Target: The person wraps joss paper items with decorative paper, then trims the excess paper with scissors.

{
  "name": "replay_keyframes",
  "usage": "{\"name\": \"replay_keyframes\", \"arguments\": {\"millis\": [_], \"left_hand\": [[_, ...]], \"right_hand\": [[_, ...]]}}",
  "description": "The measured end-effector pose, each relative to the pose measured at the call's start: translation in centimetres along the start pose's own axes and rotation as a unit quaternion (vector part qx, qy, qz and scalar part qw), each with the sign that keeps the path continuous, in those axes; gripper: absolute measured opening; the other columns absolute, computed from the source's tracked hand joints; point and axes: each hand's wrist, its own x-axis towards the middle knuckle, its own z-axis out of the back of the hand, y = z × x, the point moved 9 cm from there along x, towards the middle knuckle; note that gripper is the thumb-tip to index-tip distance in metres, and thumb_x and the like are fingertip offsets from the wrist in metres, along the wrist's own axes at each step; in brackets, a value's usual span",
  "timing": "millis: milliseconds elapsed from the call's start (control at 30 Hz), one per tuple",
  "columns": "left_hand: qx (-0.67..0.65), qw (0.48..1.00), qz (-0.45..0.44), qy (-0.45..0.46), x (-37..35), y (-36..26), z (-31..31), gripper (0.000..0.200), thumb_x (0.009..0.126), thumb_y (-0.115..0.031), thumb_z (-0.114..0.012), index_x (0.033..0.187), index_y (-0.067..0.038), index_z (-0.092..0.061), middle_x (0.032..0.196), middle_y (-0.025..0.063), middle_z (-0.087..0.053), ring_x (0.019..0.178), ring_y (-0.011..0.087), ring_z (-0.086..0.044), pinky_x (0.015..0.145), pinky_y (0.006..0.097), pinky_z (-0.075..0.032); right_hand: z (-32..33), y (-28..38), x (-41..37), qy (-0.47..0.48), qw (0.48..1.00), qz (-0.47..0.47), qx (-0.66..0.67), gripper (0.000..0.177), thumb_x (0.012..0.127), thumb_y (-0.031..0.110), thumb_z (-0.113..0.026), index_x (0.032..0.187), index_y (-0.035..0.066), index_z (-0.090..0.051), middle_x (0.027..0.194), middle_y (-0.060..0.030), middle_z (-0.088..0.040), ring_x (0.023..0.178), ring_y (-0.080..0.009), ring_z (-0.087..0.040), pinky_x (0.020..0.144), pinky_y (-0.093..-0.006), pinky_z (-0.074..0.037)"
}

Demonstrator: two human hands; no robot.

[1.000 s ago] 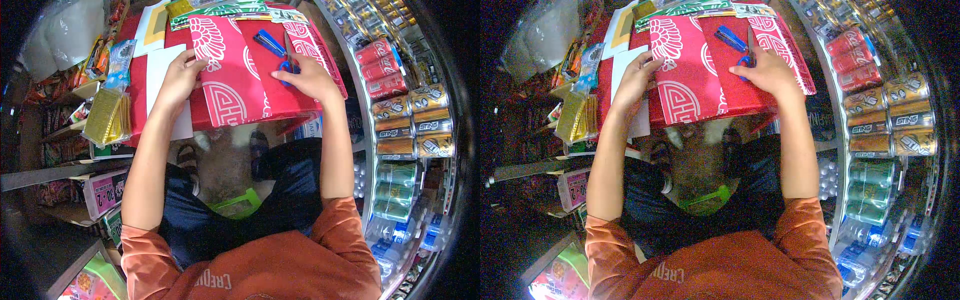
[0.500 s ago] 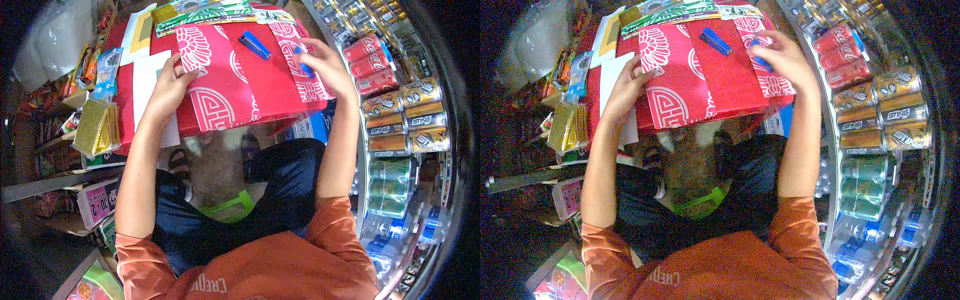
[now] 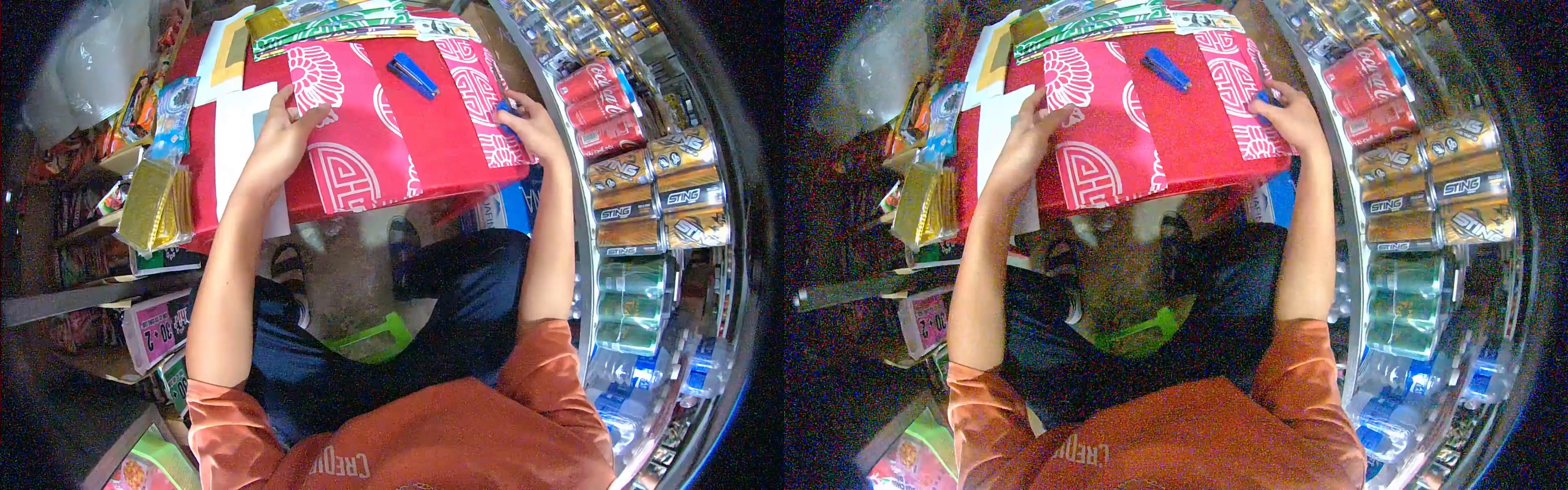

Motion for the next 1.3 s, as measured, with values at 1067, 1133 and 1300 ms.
{"name": "replay_keyframes", "arguments": {"millis": [1067,1133,1300], "left_hand": [[0.418,0.817,-0.379,-0.118,-2.8,-2.9,-1.2,0.06,0.095,-0.021,-0.07,0.141,0.009,-0.047,0.144,0.0347,-0.049,0.133,0.0483,-0.049,0.114,0.0498,-0.04],[0.41,0.829,-0.373,-0.078,-2.9,-1.9,-2.3,0.058,0.098,-0.027,-0.07,0.144,0.002,-0.05,0.15,0.0281,-0.048,0.139,0.0442,-0.046,0.119,0.0473,-0.036],[0.451,0.805,-0.385,0.002,-4.3,-2.0,-6.6,0.055,0.102,-0.036,-0.061,0.142,0.002,-0.054,0.149,0.026,-0.05,0.141,0.0427,-0.046,0.12,0.0509,-0.034]], "right_hand": [[-6.2,10.9,-0.7,-0.092,0.953,0.263,-0.121,0.06,0.087,0.053,-0.073,0.129,0.01,-0.069,0.123,-0.021,-0.069,0.119,-0.0391,-0.064,0.105,-0.0483,-0.047],[-8.4,12.0,-0.5,-0.119,0.944,0.267,-0.154,0.056,0.088,0.05,-0.074,0.125,0.008,-0.07,0.12,-0.0202,-0.071,0.114,-0.0382,-0.066,0.103,-0.0475,-0.048],[-11.8,13.1,1.3,-0.11,0.945,0.232,-0.205,0.045,0.09,0.044,-0.073,0.117,0.009,-0.073,0.109,-0.0183,-0.074,0.103,-0.038,-0.07,0.094,-0.0479,-0.052]]}}
